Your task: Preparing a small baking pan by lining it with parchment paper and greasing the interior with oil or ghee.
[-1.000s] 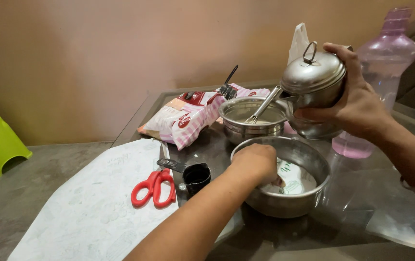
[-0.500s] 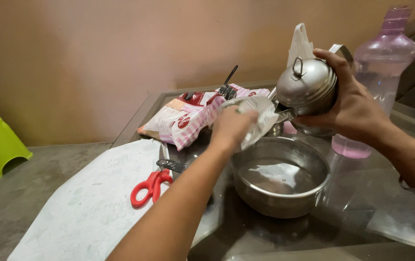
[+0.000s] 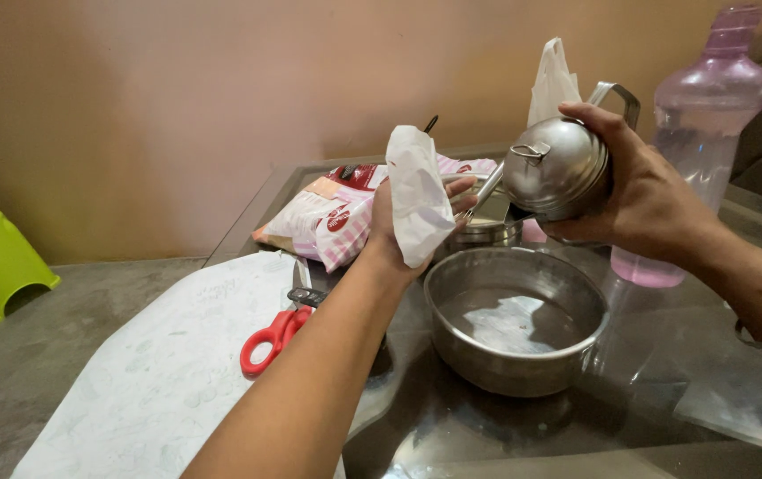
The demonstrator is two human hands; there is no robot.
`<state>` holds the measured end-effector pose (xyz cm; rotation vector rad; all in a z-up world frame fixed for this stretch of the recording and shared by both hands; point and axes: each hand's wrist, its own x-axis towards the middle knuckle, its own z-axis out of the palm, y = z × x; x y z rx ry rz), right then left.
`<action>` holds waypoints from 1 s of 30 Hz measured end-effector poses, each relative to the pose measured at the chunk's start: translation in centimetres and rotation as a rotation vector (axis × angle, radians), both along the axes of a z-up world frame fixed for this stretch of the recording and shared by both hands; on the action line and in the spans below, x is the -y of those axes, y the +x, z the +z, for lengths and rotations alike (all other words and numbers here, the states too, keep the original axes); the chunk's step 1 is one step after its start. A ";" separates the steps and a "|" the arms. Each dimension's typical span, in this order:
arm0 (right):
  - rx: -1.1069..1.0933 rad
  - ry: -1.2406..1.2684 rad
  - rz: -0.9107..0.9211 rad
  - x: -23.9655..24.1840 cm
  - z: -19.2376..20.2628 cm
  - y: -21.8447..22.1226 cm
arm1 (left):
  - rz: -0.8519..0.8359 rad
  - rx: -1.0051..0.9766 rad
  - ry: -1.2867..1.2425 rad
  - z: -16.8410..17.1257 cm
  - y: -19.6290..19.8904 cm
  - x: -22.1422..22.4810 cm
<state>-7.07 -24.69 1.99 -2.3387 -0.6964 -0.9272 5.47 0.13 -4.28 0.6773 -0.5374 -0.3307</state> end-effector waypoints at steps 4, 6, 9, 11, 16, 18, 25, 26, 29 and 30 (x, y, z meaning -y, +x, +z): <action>0.016 -0.021 -0.017 -0.1 0.1 0.0 | -0.008 0.038 -0.018 -0.3 0.2 0.3; -0.003 -0.026 -0.026 -0.2 0.2 -0.1 | -0.004 0.021 -0.011 -0.2 -0.1 0.5; -0.016 -0.032 -0.022 -0.1 0.2 0.0 | 0.021 -0.022 0.018 0.2 -0.8 0.7; -0.010 -0.036 -0.017 -0.1 0.1 0.0 | 0.037 -0.011 0.030 -0.2 -0.4 0.8; -0.001 -0.040 -0.004 -0.1 0.0 0.0 | 0.048 0.033 0.044 -0.8 0.2 1.2; 0.000 -0.045 0.013 -0.1 0.1 -0.1 | 0.051 0.037 0.053 -0.6 -0.1 1.2; 0.009 -0.069 -0.023 -0.4 0.1 -0.4 | 0.045 0.044 0.073 -0.5 -0.6 1.1; 0.008 -0.080 -0.046 -0.3 0.0 -0.3 | 0.046 0.048 0.060 -0.6 -0.4 1.1; 0.011 -0.103 -0.086 -0.1 0.0 -0.2 | 0.044 0.060 0.040 -0.7 -0.3 1.2; 0.015 -0.114 -0.103 -0.1 0.0 -0.2 | 0.042 0.068 0.034 -0.7 -0.3 1.2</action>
